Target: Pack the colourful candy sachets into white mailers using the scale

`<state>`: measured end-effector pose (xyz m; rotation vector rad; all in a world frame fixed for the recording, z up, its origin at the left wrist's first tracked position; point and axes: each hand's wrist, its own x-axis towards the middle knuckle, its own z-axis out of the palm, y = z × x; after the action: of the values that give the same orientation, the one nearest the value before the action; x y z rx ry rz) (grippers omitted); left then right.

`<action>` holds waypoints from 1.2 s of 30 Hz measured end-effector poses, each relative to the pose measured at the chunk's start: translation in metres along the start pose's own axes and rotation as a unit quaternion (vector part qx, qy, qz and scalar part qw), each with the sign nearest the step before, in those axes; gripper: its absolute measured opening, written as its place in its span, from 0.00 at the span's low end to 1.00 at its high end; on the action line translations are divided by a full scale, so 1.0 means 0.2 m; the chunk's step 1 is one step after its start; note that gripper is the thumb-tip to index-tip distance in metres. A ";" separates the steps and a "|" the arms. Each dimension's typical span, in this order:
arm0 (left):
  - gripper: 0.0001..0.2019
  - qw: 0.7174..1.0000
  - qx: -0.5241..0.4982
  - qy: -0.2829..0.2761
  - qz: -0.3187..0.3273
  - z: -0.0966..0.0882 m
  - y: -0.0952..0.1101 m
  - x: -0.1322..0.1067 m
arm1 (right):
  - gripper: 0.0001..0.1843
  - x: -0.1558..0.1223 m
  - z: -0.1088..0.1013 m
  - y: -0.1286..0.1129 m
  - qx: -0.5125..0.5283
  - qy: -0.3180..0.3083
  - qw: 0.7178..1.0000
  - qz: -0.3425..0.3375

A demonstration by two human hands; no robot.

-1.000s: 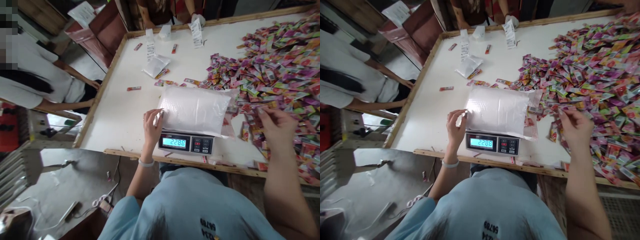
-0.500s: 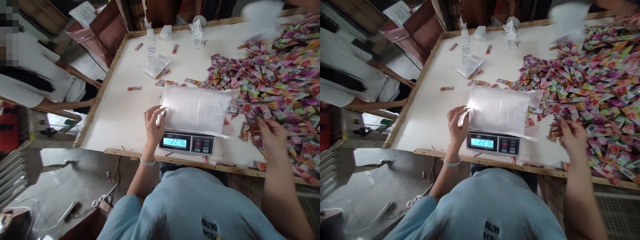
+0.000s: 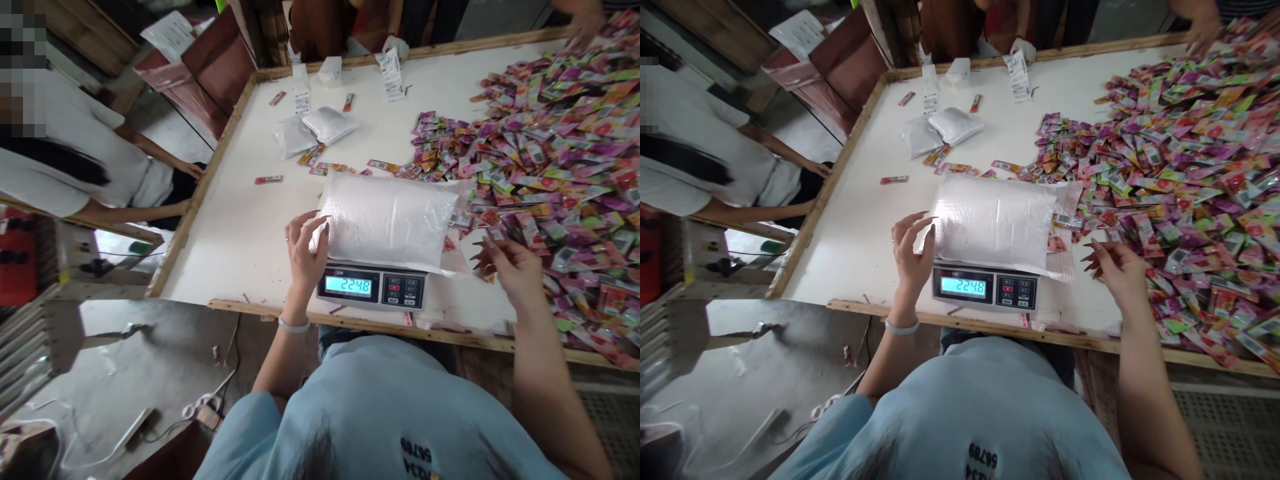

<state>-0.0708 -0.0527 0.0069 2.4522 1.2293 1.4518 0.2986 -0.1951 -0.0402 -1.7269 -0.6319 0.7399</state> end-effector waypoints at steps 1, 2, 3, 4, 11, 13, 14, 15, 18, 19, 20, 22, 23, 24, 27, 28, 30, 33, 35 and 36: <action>0.14 1.000 -0.003 0.001 0.004 0.00 0.00 0.00 | 0.34 0.00 0.00 0.00 -0.009 0.002 1.000 -0.018; 0.14 1.000 -0.006 0.002 0.008 0.00 0.01 0.01 | 0.33 0.00 0.00 0.01 -0.018 0.005 0.999 -0.038; 0.14 1.000 -0.009 0.002 0.012 0.00 0.01 0.02 | 0.32 0.00 0.00 0.01 -0.026 0.009 0.998 -0.056; 0.14 1.000 -0.011 0.002 0.016 0.00 0.01 0.02 | 0.31 0.00 -0.01 0.01 -0.032 0.012 0.997 -0.070; 0.15 0.997 -0.021 -0.013 0.076 0.06 0.15 0.09 | 0.31 0.13 0.05 0.00 -0.070 0.029 0.992 -0.104; 0.16 0.985 -0.030 -0.057 0.159 0.14 0.29 0.07 | 0.37 0.17 0.09 -0.01 -0.024 0.018 0.999 -0.029; 0.18 0.972 -0.028 -0.091 0.215 0.19 0.37 0.06 | 0.40 0.19 0.11 -0.02 0.008 -0.022 1.000 0.017; 0.20 0.953 -0.015 -0.130 0.274 0.25 0.44 0.04 | 0.42 0.20 0.12 -0.03 0.037 -0.073 0.995 0.055; 0.16 0.901 0.044 -0.201 0.382 0.40 0.56 0.03 | 0.41 0.20 0.17 -0.12 0.103 -0.189 0.973 0.078; 0.12 0.896 0.056 -0.202 0.392 0.42 0.56 0.04 | 0.40 0.18 0.18 -0.17 0.119 -0.203 0.970 0.060; 0.08 0.899 0.060 -0.190 0.391 0.42 0.55 0.06 | 0.39 0.16 0.20 -0.23 0.132 -0.213 0.967 0.038; 0.09 0.918 0.051 -0.138 0.368 0.34 0.48 0.12 | 0.37 0.10 0.23 -0.39 0.149 -0.240 0.959 -0.011; 0.11 0.932 0.041 -0.098 0.347 0.28 0.44 0.15 | 0.37 0.06 0.26 -0.47 0.151 -0.252 0.955 -0.038; 0.13 0.944 0.030 -0.052 0.325 0.20 0.40 0.18 | 0.39 0.01 0.29 -0.56 0.155 -0.265 0.949 -0.067; 0.13 0.958 -0.002 0.102 0.268 -0.01 0.26 0.24 | 0.43 -0.16 0.41 -0.80 0.186 -0.293 0.925 -0.154; 0.11 0.957 -0.011 0.159 0.241 -0.06 0.20 0.26 | 0.44 -0.21 0.44 -0.85 0.198 -0.298 0.917 -0.179; 0.08 0.952 -0.016 0.270 0.146 -0.12 0.07 0.30 | 0.42 -0.28 0.50 -0.92 0.210 -0.297 0.905 -0.219; 0.15 0.937 -0.001 0.349 0.004 -0.17 -0.17 0.41 | 0.36 -0.28 0.53 -0.88 0.207 -0.265 0.914 -0.228; 0.22 0.960 0.012 0.281 -0.006 -0.23 -0.31 0.51 | 0.32 -0.22 0.49 -0.79 0.193 -0.238 0.933 -0.188; 0.28 0.977 0.015 0.211 0.009 -0.27 -0.37 0.58 | 0.31 -0.18 0.46 -0.73 0.183 -0.223 0.943 -0.164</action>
<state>-0.1273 0.0535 0.0916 2.2459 1.2957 2.0485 0.1988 -0.1253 0.0873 -1.0804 -0.9947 0.9485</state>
